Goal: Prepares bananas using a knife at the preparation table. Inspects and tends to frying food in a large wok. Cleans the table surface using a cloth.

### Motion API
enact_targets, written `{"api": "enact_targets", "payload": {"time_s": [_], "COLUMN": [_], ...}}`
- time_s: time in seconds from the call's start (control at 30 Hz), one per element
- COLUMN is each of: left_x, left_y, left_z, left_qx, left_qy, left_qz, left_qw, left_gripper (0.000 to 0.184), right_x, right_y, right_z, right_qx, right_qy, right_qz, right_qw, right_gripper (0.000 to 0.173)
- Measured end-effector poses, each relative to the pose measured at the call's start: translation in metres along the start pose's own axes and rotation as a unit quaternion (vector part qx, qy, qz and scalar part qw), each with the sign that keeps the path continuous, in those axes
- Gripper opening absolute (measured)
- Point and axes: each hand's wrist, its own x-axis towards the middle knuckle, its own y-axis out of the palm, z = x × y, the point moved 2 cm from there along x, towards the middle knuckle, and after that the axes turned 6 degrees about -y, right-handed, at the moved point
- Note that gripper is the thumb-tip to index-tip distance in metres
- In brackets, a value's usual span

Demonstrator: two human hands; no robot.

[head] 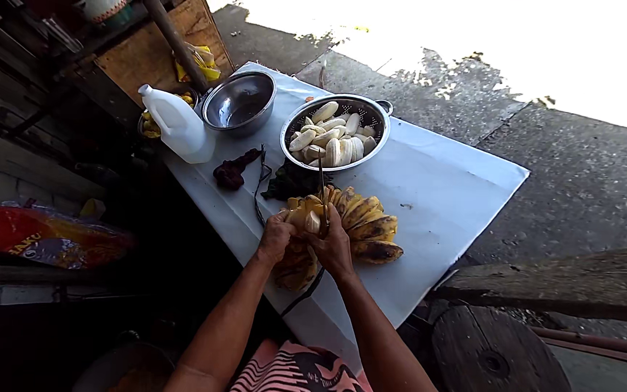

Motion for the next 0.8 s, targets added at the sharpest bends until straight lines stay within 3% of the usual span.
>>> {"api": "enact_targets", "payload": {"time_s": [0.13,0.23,0.3,0.33,0.4,0.43,0.5,0.57,0.67,0.8], "left_x": [-0.008,-0.014,-0.018,-0.021,-0.028,-0.028,-0.015,0.01,0.051,0.077], "left_y": [-0.005,-0.003,0.005,0.014,0.04,0.053,0.077,0.093,0.107,0.118], "left_z": [0.0,0.003,-0.001,-0.005,-0.016,-0.023,-0.042,-0.059,-0.072,-0.08], "left_qx": [-0.007,0.024,0.086,0.112,0.136,0.152,0.197,0.288,0.433,0.554], "left_qy": [0.014,0.053,0.124,0.169,0.249,0.264,0.215,0.108,0.034,-0.01], "left_qz": [0.077,0.047,-0.036,-0.088,-0.146,-0.125,-0.019,0.064,0.131,0.191], "left_qw": [0.997,0.997,0.988,0.975,0.948,0.944,0.956,0.949,0.891,0.81], "left_gripper": [0.022,0.026,0.043,0.043,0.029,0.024,0.026,0.044,0.065,0.054], "right_x": [0.014,0.015,0.028,0.041,0.074,0.091,0.113,0.105,0.05,-0.005], "right_y": [-0.01,-0.023,-0.037,-0.046,-0.064,-0.075,-0.097,-0.113,-0.119,-0.109], "right_z": [-0.01,-0.007,0.005,0.015,0.035,0.047,0.068,0.072,0.044,-0.008], "right_qx": [0.168,0.338,0.335,0.312,0.265,0.255,0.222,0.18,0.105,-0.038], "right_qy": [0.066,0.134,0.143,0.134,0.093,0.067,0.044,0.045,0.08,0.11], "right_qz": [0.008,0.014,0.038,0.047,0.049,0.052,0.047,0.023,0.009,0.002], "right_qw": [0.984,0.931,0.931,0.94,0.959,0.963,0.973,0.982,0.991,0.993], "right_gripper": [0.07,0.05,0.038,0.035,0.037,0.037,0.049,0.052,0.047,0.046]}}
